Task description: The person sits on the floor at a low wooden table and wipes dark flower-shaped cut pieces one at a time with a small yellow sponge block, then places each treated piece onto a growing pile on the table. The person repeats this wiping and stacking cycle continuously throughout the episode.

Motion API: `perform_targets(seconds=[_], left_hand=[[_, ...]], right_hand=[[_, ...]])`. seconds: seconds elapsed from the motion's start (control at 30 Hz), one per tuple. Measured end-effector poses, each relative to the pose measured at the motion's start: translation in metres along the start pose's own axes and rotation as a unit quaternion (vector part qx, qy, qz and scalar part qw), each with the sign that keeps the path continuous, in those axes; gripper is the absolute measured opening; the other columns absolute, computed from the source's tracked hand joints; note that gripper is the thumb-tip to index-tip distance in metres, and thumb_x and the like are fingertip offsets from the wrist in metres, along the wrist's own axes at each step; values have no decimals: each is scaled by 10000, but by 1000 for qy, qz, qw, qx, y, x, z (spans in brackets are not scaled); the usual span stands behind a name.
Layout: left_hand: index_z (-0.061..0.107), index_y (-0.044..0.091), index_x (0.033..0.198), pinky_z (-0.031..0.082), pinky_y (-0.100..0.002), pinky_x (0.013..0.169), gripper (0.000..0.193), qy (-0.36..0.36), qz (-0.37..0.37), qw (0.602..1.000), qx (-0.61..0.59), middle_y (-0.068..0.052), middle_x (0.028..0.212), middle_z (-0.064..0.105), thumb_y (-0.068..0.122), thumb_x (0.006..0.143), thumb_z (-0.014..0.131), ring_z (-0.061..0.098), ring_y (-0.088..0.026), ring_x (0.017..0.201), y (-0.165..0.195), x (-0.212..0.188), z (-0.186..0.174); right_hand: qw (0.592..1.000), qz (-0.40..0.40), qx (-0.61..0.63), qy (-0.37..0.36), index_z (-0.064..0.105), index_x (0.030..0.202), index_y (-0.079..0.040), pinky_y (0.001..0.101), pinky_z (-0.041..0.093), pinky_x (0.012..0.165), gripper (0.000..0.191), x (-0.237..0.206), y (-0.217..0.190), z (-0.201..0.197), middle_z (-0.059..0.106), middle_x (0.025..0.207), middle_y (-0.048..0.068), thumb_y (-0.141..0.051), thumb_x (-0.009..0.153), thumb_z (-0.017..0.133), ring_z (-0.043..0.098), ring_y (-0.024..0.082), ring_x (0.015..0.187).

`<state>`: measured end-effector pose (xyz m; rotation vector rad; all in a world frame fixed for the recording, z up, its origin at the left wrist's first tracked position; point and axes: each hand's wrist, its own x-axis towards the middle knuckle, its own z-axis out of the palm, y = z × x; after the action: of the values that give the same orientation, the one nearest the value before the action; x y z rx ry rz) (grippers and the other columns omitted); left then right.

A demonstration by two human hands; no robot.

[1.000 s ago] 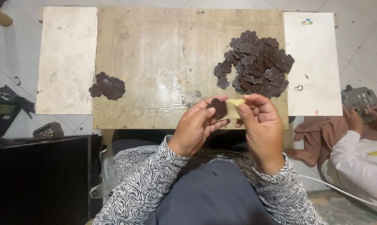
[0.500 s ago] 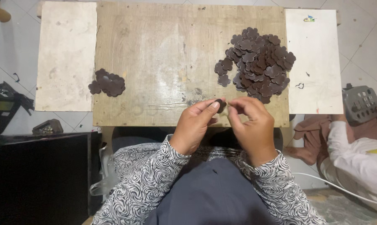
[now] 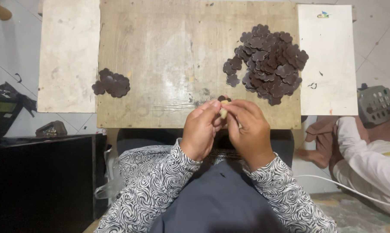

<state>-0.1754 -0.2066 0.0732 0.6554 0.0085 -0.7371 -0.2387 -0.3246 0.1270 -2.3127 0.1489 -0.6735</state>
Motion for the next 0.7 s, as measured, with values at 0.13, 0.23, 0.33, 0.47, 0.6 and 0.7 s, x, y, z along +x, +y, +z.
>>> perform_targets(seconds=[0.13, 0.23, 0.33, 0.47, 0.6, 0.7], left_hand=[[612, -52, 1220, 562, -295, 860, 278, 28, -37, 999, 24, -70, 1014, 681, 185, 1131, 497, 639, -129, 884, 3, 5, 3], [608, -9, 1230, 573, -296, 900, 310, 100, -84, 990, 44, -67, 1074, 719, 200, 1044, 477, 700, -122, 967, 12, 5, 6], [584, -25, 1286, 566, -325, 947, 337, 87, -78, 993, 34, -78, 1131, 699, 207, 1061, 488, 687, -143, 1008, 16, 6, 13], [579, -64, 1385, 517, -355, 935, 385, 38, -38, 999, 0, -106, 1160, 679, 205, 1121, 503, 654, -173, 1026, 16, 0, 17], [567, -26, 1329, 576, -317, 960, 373, 118, -63, 991, 23, -68, 1180, 703, 203, 1045, 487, 695, -154, 1047, 20, 1, 13], [574, -50, 1366, 555, -310, 923, 394, 81, -35, 995, 41, -104, 1193, 696, 205, 1078, 488, 671, -154, 1032, 18, 3, 13]], right_hand=[[1000, -3, -19, -13, 744, 1078, -37, 360, 584, 856, 177, 6, 16, -10, 717, 1091, 145, 28, 914, 727, 722, 299, 1005], [999, 39, -18, 5, 745, 1088, -29, 360, 576, 859, 183, 5, 18, -19, 715, 1096, 151, 40, 921, 719, 720, 297, 996], [999, 10, -20, 38, 738, 1113, -27, 366, 570, 898, 194, 2, 11, -18, 711, 1132, 149, 45, 935, 711, 711, 304, 1036], [996, -83, -34, 6, 721, 1094, -24, 387, 565, 941, 220, 0, 3, -6, 704, 1127, 139, 63, 893, 704, 690, 323, 1089], [997, -45, -54, 13, 734, 1109, -35, 389, 556, 906, 251, 5, 6, -9, 704, 1124, 145, 88, 892, 711, 682, 315, 1053], [998, -40, -46, 27, 726, 1119, -30, 382, 557, 905, 252, 2, 3, -14, 696, 1123, 150, 98, 904, 697, 681, 310, 1049]])
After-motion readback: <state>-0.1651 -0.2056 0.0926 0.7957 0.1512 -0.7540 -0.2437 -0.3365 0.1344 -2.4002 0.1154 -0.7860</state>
